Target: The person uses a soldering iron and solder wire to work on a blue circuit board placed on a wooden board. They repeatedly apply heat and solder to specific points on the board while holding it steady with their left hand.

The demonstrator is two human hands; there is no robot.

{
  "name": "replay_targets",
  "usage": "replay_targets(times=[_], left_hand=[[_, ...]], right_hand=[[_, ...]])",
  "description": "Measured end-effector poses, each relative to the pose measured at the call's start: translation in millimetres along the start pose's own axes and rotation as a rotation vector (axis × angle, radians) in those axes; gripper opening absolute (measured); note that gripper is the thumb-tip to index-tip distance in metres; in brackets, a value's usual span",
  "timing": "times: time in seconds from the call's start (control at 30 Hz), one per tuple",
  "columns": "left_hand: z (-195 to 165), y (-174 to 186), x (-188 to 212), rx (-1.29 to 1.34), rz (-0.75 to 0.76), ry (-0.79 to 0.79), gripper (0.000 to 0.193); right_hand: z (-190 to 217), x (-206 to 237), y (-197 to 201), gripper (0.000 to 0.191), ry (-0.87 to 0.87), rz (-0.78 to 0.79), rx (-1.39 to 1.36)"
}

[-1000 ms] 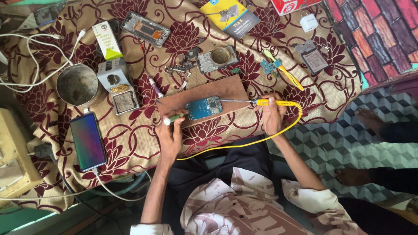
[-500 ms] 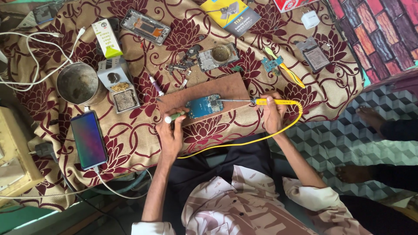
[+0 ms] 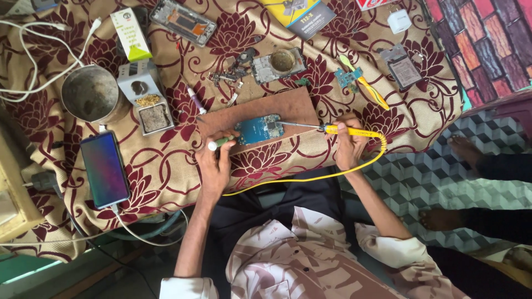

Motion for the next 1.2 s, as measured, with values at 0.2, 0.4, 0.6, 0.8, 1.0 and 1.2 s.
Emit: replay_targets(times=[0.2,0.4,0.6,0.8,1.0,1.2], left_hand=[[3,2,2,0.02,-0.004,-0.06,0.014],[-2,8,1,0.031,0.0,-0.029,0.015],[-6,10,0,0.034,0.024,0.039,0.013],[-10,10,2,0.059,0.01,-0.02,0.013],[-9,11,-1,0.029,0.025,0.051,0.014],[-6,11,2,0.039,0.012,-0.008,0.016]], right_hand=[[40,-8,-6,0.02,0.081,0.106,0.206],[72,-19,-9,0.018,0.198,0.195,0.468],[88,-25,-10,0.016,0.135,0.287,0.42],[80,-21,-1,0.015,0.192,0.27,0.435],[39,-14,-18,0.021,-0.323,-0.237,-0.437],[39,-8,-23,0.03,-0.809,-0.314,-0.985]])
Point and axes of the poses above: each hand's wrist, its own x-axis away from the middle knuckle, its own y-axis out of the back of the hand, z = x × y, the point moved 1 cm from there along -x, towards the middle knuckle, and after that the axes turned 4 degrees about z, right-handed, at the moved point
